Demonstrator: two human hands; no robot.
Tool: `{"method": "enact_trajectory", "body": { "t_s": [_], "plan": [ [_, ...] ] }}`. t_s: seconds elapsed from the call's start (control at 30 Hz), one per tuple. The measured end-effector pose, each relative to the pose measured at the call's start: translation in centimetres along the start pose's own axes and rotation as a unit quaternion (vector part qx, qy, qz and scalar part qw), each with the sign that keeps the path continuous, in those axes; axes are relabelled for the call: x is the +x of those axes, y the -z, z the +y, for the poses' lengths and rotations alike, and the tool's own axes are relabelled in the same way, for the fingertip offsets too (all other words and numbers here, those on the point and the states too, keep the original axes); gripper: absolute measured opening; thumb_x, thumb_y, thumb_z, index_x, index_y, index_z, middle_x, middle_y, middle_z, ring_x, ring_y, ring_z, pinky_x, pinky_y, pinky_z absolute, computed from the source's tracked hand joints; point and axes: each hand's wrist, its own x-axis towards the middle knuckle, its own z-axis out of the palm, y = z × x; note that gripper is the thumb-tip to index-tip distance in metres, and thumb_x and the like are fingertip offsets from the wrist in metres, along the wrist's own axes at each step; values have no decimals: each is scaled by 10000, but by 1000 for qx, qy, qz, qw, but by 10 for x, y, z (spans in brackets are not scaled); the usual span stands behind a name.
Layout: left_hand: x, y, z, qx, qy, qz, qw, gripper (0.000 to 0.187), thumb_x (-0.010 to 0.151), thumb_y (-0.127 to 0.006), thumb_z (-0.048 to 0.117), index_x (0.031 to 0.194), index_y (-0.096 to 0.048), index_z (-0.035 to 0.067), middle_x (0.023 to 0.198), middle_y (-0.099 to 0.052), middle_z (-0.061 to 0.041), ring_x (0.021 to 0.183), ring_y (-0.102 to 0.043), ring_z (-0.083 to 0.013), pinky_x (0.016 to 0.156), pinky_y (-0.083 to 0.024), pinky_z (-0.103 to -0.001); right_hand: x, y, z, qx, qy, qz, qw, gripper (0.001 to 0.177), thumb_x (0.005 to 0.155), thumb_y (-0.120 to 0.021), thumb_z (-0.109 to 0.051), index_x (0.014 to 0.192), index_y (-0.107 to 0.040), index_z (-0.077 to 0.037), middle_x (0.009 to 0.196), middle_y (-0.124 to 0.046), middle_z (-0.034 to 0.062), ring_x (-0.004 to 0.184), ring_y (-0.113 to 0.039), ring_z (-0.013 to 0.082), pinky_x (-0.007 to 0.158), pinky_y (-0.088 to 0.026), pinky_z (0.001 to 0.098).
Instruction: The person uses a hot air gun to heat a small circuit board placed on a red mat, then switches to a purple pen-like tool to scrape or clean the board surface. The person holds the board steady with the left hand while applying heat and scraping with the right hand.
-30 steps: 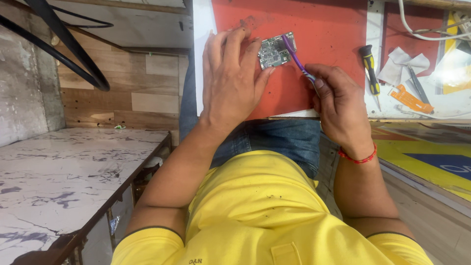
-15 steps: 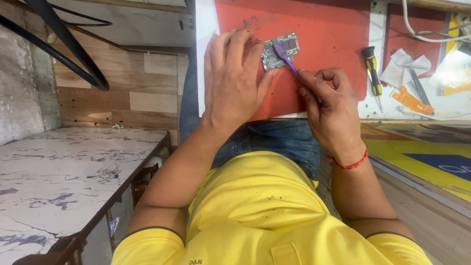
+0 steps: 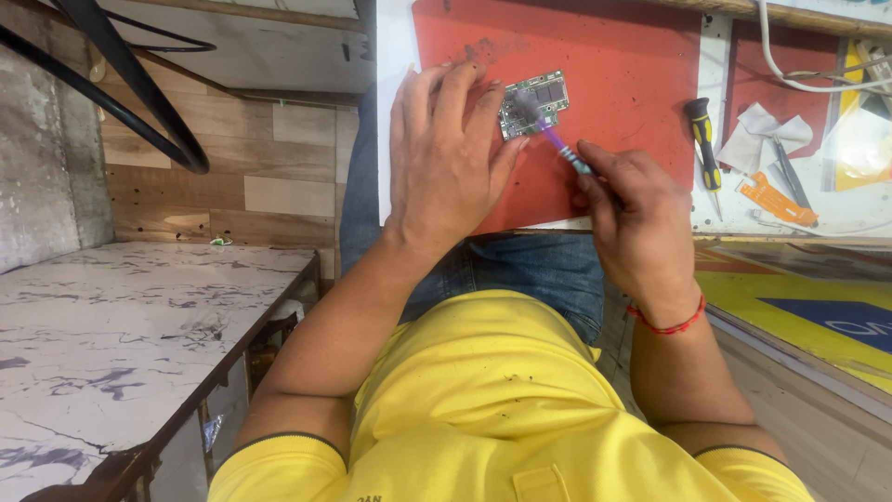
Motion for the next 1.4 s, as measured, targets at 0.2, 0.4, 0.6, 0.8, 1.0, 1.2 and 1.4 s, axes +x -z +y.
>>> {"method": "enact_trajectory", "body": {
  "t_s": [0.2, 0.4, 0.6, 0.8, 1.0, 1.2, 1.4],
  "plan": [
    [0, -1, -1, 6, -7, 3, 1000, 506, 876, -851, 318, 1231, -688, -3, 1332, -546, -135, 1302, -461, -362, 1143, -365, -558, -2, -2, 5, 59, -71, -28, 995, 264, 1032, -613, 29, 1270, -699, -45, 1047, -657, 122, 809, -696, 192, 712, -563, 332],
    [-1, 0, -1, 2, -4, -3, 1000, 494, 898, -850, 314, 1240, -688, -4, 1340, -546, -132, 1302, -464, -352, 1119, -388, -519, -5, -11, 5, -25, 46, -14, 999, 475, 978, -574, 111, 1415, -642, -64, 1173, -574, 184, 935, -675, 286, 824, -563, 392],
    [0, 0, -1, 9, -7, 0, 1000, 492, 849, -853, 287, 1226, -696, 12, 1341, -539, -123, 1299, -462, -348, 1110, -388, -513, -8, -17, -6, -85, 63, -43, 993, 614, 892, -569, 114, 1461, -599, -115, 1129, -588, 198, 873, -668, 361, 708, -548, 458],
    [2, 4, -2, -2, -1, -7, 1000, 490, 842, -877, 319, 1202, -706, 34, 1318, -547, -90, 1285, -468, -329, 1097, -384, -509, 9, -15, -14, -122, 70, -18, 990, 613, 913, -545, 99, 1493, -585, -94, 1149, -606, 193, 873, -682, 375, 713, -558, 469],
    [3, 12, -7, -14, -3, -27, 1000, 464, 835, -870, 312, 1196, -709, 67, 1312, -562, -62, 1278, -479, -306, 1086, -382, -491, 11, 0, -10, -171, 82, -45, 981, 654, 899, -543, 86, 1520, -572, -112, 1139, -619, 197, 815, -661, 388, 675, -555, 485],
    [3, 11, -3, -13, 4, -27, 1000, 472, 841, -866, 310, 1215, -689, 84, 1315, -561, -70, 1273, -476, -316, 1085, -385, -484, 1, -8, 7, -146, 89, -34, 985, 586, 927, -534, 56, 1475, -589, -141, 1141, -610, 201, 830, -664, 399, 654, -545, 483],
    [1, 10, -4, -13, 8, -15, 1000, 478, 811, -858, 309, 1193, -685, 80, 1303, -566, -66, 1264, -476, -317, 1081, -377, -481, 3, -11, 2, -123, 72, -33, 989, 587, 918, -519, 48, 1464, -598, -152, 1117, -613, 198, 797, -658, 406, 671, -554, 487]
  ]
}}
